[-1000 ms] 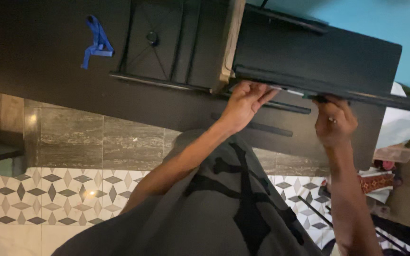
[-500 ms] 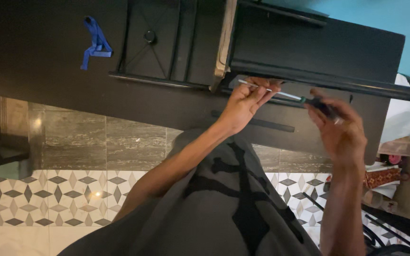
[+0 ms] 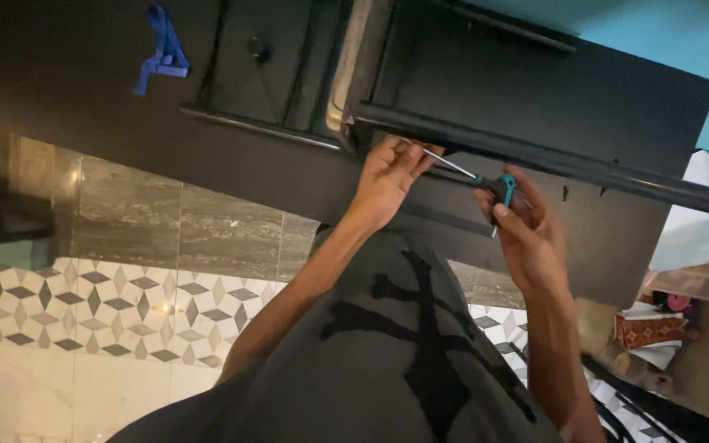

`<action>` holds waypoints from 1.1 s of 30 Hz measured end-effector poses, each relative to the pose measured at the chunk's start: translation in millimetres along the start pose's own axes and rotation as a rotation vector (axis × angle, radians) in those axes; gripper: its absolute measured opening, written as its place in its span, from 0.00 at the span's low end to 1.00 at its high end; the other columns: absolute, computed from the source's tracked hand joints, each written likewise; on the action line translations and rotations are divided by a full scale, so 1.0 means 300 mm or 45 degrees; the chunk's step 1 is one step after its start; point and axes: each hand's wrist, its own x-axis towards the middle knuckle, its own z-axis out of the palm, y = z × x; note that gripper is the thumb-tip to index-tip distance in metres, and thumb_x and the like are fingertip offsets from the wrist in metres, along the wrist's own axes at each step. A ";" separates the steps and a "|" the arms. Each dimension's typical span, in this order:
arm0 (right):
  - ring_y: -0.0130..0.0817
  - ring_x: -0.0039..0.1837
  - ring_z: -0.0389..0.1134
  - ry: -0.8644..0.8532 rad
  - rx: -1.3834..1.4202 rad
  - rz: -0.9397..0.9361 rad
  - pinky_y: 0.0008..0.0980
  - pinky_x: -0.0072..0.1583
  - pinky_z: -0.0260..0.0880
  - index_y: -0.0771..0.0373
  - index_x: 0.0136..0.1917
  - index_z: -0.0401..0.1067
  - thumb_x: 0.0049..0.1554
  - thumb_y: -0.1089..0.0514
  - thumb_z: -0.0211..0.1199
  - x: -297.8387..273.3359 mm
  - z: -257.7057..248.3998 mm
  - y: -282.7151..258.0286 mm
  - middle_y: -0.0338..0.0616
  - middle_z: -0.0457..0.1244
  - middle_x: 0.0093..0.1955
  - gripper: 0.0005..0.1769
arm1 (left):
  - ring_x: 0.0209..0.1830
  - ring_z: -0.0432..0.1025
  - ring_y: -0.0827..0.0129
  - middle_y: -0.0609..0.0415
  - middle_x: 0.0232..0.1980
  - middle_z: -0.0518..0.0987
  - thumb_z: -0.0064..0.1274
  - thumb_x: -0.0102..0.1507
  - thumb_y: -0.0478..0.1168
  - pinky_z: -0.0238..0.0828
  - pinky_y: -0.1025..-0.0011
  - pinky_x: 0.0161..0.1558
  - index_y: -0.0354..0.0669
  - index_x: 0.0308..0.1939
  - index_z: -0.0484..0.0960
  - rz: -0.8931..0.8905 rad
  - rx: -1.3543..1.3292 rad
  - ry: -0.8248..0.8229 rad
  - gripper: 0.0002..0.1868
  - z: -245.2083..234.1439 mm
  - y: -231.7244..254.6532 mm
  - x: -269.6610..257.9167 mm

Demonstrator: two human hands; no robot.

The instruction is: The person uses a screwdriver to attach metal bars to a wooden tabletop, tightening screws at multiple points. The person repeatedly positions and secures the bars, then briefly retrieves another screwdriver from a nearby shelf before continuing to fasten the bars to the tabletop.

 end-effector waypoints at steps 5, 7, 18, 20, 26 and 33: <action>0.45 0.67 0.70 -0.131 0.031 -0.030 0.40 0.72 0.68 0.73 0.72 0.62 0.61 0.69 0.61 0.047 -0.034 -0.014 0.58 0.66 0.63 0.26 | 0.63 0.73 0.64 0.52 0.58 0.78 0.45 0.74 0.35 0.66 0.58 0.73 0.37 0.58 0.75 0.029 -0.020 0.126 0.10 0.016 -0.016 -0.008; 0.46 0.68 0.70 -0.161 0.014 -0.050 0.40 0.71 0.68 0.75 0.69 0.64 0.63 0.70 0.61 0.048 -0.043 -0.029 0.58 0.66 0.65 0.22 | 0.62 0.74 0.62 0.51 0.56 0.78 0.46 0.76 0.34 0.66 0.55 0.74 0.36 0.57 0.75 0.115 -0.072 0.108 0.08 0.032 -0.028 -0.009; 0.42 0.63 0.71 -0.206 -0.070 -0.156 0.38 0.64 0.73 0.72 0.74 0.63 0.66 0.64 0.58 0.059 -0.021 -0.063 0.56 0.65 0.64 0.24 | 0.63 0.73 0.62 0.51 0.58 0.79 0.44 0.76 0.35 0.66 0.55 0.75 0.37 0.56 0.76 0.162 -0.159 0.065 0.08 0.053 -0.027 0.019; 0.41 0.61 0.71 -0.209 -0.099 -0.100 0.38 0.63 0.74 0.73 0.73 0.64 0.68 0.62 0.57 0.071 -0.034 -0.066 0.57 0.66 0.62 0.22 | 0.63 0.74 0.61 0.50 0.57 0.79 0.44 0.76 0.35 0.66 0.54 0.75 0.36 0.56 0.77 0.178 -0.188 0.047 0.08 0.049 -0.034 0.020; 0.30 0.49 0.66 -0.393 0.040 0.181 0.30 0.53 0.68 0.65 0.68 0.66 0.68 0.57 0.57 0.131 -0.074 -0.085 0.48 0.65 0.53 0.18 | 0.64 0.74 0.60 0.48 0.58 0.79 0.42 0.77 0.37 0.66 0.56 0.75 0.35 0.56 0.76 0.215 -0.251 0.024 0.10 0.036 -0.088 0.032; 0.18 0.34 0.50 -0.817 0.554 0.382 0.19 0.36 0.51 0.58 0.55 0.68 0.70 0.50 0.58 0.218 -0.117 -0.034 0.30 0.55 0.34 0.10 | 0.63 0.74 0.65 0.50 0.58 0.78 0.43 0.76 0.42 0.68 0.64 0.71 0.36 0.57 0.76 0.116 0.008 0.083 0.14 0.116 0.020 -0.008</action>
